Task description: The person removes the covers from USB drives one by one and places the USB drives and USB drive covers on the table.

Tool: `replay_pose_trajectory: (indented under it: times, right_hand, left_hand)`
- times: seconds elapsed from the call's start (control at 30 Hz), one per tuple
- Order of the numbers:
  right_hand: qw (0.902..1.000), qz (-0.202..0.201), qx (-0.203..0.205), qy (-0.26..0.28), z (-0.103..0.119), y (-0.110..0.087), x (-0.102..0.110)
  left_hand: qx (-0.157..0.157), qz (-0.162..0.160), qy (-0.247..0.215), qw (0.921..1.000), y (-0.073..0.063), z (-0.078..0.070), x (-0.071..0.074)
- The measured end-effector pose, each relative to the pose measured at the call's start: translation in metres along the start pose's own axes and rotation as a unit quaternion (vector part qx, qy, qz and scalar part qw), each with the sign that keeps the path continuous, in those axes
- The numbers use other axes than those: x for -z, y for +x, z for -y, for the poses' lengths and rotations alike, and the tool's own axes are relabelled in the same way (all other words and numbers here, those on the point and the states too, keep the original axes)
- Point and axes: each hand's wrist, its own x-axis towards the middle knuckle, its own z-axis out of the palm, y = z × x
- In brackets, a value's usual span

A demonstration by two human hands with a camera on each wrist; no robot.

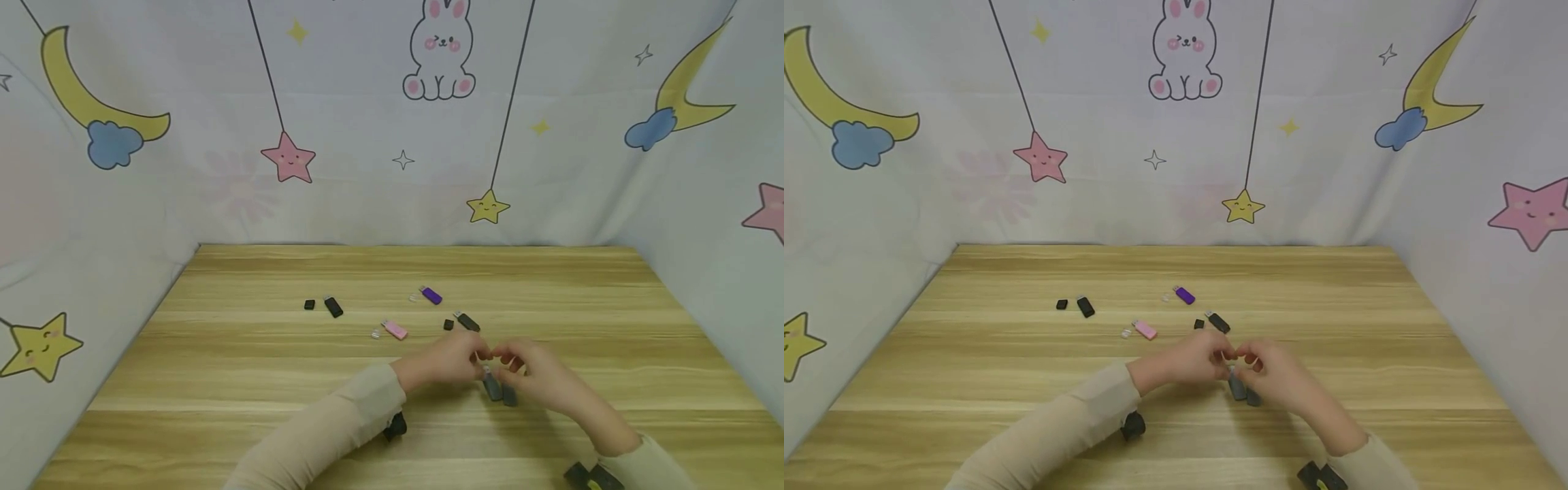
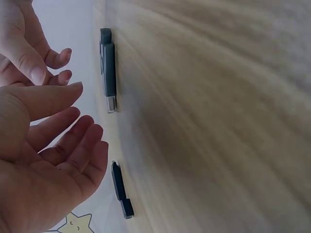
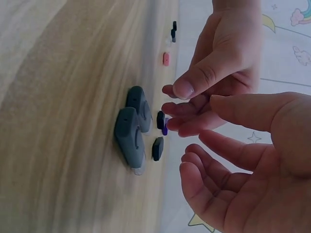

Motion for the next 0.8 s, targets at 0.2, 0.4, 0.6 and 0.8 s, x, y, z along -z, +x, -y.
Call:
replay_pose_trajectory:
  times: [0.2,0.4,0.6,0.8]
  right_hand:
    - [0.9993,0.008,-0.034,-0.012,-0.002,0.0,-0.006]
    - [0.9978,0.017,-0.061,-0.019,-0.006,0.0,-0.009]
    - [0.9973,0.018,-0.064,-0.033,-0.006,0.0,-0.012]
    - [0.9959,0.016,-0.07,-0.054,-0.006,0.0,-0.015]
  left_hand:
    - [-0.012,0.006,0.018,0.9998,0.0,0.001,-0.003]
    - [-0.038,0.01,0.057,0.9976,0.002,0.003,-0.006]
    - [-0.044,0.01,0.085,0.9953,0.001,0.003,-0.006]
    - [-0.045,0.014,0.093,0.9946,0.002,0.003,-0.007]
